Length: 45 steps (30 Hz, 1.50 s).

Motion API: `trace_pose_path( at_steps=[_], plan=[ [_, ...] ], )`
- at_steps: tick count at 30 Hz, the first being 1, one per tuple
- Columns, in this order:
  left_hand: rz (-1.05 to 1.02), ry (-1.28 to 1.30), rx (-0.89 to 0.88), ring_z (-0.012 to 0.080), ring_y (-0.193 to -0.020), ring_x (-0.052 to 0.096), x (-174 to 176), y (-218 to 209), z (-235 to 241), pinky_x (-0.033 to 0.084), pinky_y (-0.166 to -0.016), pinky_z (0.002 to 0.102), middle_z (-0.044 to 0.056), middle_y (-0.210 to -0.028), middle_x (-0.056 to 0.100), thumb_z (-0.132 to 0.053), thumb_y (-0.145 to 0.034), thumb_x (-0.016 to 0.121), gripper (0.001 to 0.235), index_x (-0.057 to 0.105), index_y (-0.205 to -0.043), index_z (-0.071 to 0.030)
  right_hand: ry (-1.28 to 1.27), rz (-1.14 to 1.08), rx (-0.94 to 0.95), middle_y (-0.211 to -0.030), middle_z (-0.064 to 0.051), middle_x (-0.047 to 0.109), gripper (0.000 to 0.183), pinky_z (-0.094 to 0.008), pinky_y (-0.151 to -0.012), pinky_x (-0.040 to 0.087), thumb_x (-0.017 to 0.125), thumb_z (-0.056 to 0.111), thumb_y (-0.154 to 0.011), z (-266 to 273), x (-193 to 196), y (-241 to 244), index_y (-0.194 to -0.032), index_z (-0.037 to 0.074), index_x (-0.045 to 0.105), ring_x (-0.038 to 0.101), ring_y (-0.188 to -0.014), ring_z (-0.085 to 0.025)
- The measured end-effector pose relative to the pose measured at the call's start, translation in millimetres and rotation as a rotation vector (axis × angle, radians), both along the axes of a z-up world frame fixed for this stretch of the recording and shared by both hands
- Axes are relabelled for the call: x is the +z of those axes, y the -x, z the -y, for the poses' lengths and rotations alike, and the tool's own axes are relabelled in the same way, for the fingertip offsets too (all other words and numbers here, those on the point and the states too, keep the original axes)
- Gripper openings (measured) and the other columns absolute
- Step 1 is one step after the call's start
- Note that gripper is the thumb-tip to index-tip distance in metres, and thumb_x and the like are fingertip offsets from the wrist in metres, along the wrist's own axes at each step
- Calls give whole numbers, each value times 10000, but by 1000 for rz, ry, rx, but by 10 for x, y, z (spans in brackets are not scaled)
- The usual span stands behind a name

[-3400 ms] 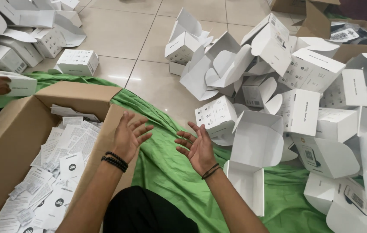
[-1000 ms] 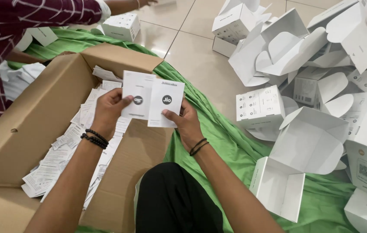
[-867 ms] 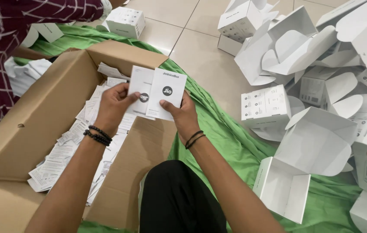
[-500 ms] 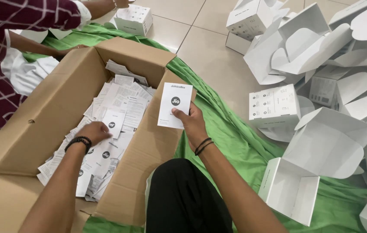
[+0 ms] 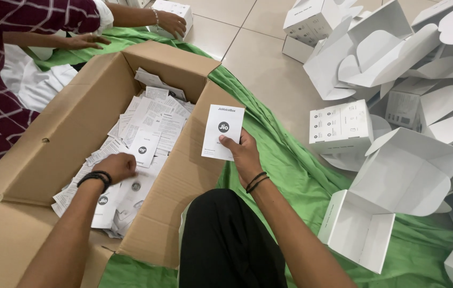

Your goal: The person sits on a green sheet on the floor and packs small white boxes. They pick up folded papers from a large cardboard box, place them into the small white boxes, and then close the boxes. The person repeats this process multiple times, handling the boxes and papers by hand.

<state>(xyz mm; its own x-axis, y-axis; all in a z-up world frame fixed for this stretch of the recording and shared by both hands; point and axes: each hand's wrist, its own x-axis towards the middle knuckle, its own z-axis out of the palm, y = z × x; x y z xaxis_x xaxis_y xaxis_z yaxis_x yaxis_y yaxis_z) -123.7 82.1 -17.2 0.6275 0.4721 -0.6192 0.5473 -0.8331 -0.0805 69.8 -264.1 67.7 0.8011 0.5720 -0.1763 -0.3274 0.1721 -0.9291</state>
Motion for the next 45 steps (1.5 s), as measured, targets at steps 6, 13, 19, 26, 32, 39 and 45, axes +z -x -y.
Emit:
trace_pose_path(
  at_steps=[6,13,19,26,32,39,45],
  plan=[
    [1111,479,491,113,-796,640,732,-221,230,528,-683,272,73,-925,714,-124,-931,728,209,645,-1093,-22,-18,-9,0,-1057,-52,747,260,-312,-910,510,682,167,-922,-42,-17,-11,-1142,30,698,670,-951,-132],
    [1297,519,354,59,-808,596,1453,-627,746,502,-715,238,16,-902,679,-84,-968,725,244,695,-1205,-32,-167,76,142,-1087,-58,712,308,-315,-928,532,716,92,-918,-230,262,159,-1205,4,645,661,-992,-127],
    [1237,58,246,300,-1009,669,772,-474,316,530,-884,415,144,-1113,708,-100,-1016,672,210,682,-1218,-43,-162,73,111,-1123,-51,686,393,-310,-953,555,682,11,-890,-192,213,174,-1268,29,574,669,-1029,-124],
    [285,-213,335,376,-1164,643,150,133,147,558,-927,496,191,-1303,631,-372,-709,911,614,682,-1202,-87,-94,14,90,-1115,-58,697,366,-343,-959,553,662,-14,-887,-20,5,75,-1240,33,579,679,-1025,-145],
    [564,-272,374,379,-1133,685,232,197,-57,548,-953,518,176,-1230,739,-229,-827,728,384,766,-1204,-168,-121,17,103,-1146,-59,702,422,-329,-944,566,671,5,-891,87,-10,40,-1300,43,574,684,-1029,-135],
    [1159,568,677,157,-927,689,1434,-217,482,556,-806,304,62,-1118,745,-114,-961,577,303,737,-1218,-110,-143,-30,131,-1090,-52,730,287,-322,-866,579,646,114,-970,39,144,38,-1240,18,636,695,-964,-132],
    [1212,1002,374,71,-909,685,1867,-521,1109,588,-796,263,12,-1068,733,-54,-977,598,259,691,-1218,-74,-228,42,261,-1104,-42,724,298,-293,-889,562,699,123,-952,-273,382,247,-1228,19,656,680,-985,-111]
  ],
)
